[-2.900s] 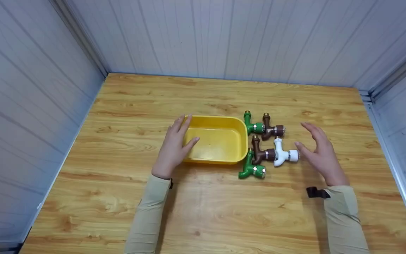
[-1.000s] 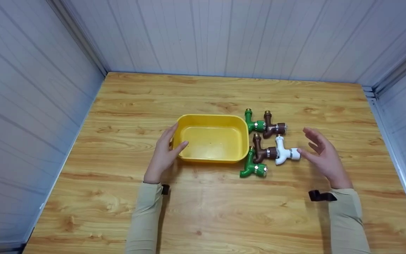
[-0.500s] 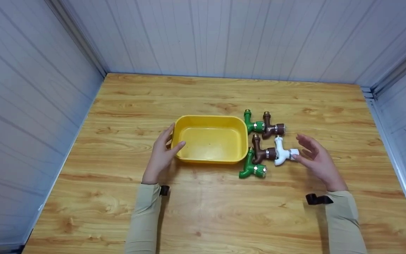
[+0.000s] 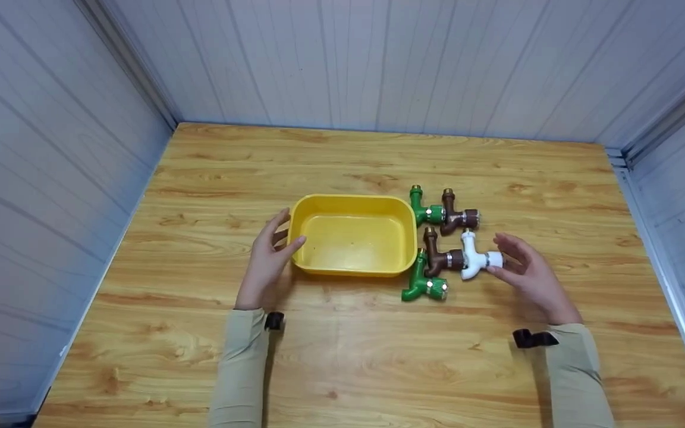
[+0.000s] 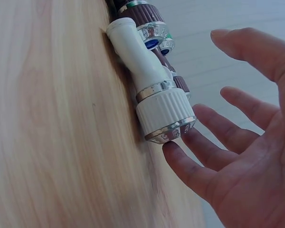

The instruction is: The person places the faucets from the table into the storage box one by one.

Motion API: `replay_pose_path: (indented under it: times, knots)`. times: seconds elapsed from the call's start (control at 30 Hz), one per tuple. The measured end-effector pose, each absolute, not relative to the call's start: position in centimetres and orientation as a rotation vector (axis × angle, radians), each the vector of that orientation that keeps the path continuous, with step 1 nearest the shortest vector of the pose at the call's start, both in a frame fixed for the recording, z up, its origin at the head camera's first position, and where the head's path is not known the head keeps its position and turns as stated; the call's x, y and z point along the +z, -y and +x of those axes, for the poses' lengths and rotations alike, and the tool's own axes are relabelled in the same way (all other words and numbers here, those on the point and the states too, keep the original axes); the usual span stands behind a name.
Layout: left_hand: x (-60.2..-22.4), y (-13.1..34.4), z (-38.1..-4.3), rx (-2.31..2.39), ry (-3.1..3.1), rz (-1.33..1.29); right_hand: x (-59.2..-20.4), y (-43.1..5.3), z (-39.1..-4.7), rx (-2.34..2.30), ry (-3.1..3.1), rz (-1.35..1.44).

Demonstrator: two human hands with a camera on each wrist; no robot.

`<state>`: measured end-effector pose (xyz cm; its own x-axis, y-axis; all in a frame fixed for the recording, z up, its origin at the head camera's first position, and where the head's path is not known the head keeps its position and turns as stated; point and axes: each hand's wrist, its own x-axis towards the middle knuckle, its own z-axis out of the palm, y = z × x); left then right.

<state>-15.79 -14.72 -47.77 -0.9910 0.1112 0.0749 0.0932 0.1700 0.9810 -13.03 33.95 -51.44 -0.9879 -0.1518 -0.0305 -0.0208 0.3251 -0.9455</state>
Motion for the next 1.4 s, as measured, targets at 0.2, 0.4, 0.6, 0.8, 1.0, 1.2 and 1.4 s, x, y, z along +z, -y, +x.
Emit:
replay_pose_path:
  times: [0.2, 0.4, 0.6, 0.8, 1.0, 1.2, 1.4]
  knots:
    - [-49.7, 15.2, -16.6, 2.04, -2.348, 0.148, -51.7, -34.0, -12.7, -1.738, -2.448, -0.158]
    - [-51.5, 15.6, -17.3, 2.067, -2.332, 0.109, -52.0, -34.0, -12.8, -1.705, -2.459, -0.156]
    - [-51.5, 15.6, -17.4, 2.041, -2.352, 0.07, -52.3, -34.1, -13.2, -1.722, -2.43, -0.154]
    - [-51.3, 15.6, -17.6, 2.026, -2.334, 0.088, -52.4, -34.2, -13.3, -1.679, -2.45, -0.148]
    - [-49.6, 15.5, -17.3, 2.03, -2.28, 0.092, -51.4, -33.9, -13.2, -1.66, -2.433, -0.137]
    - [-50.1, 15.5, -17.5, 2.025, -2.282, 0.061, -51.5, -34.0, -13.3, -1.68, -2.391, -0.109]
    - [-51.5, 15.7, -17.9, 2.06, -2.281, 0.032, -52.6, -34.4, -13.6, -1.66, -2.405, -0.093]
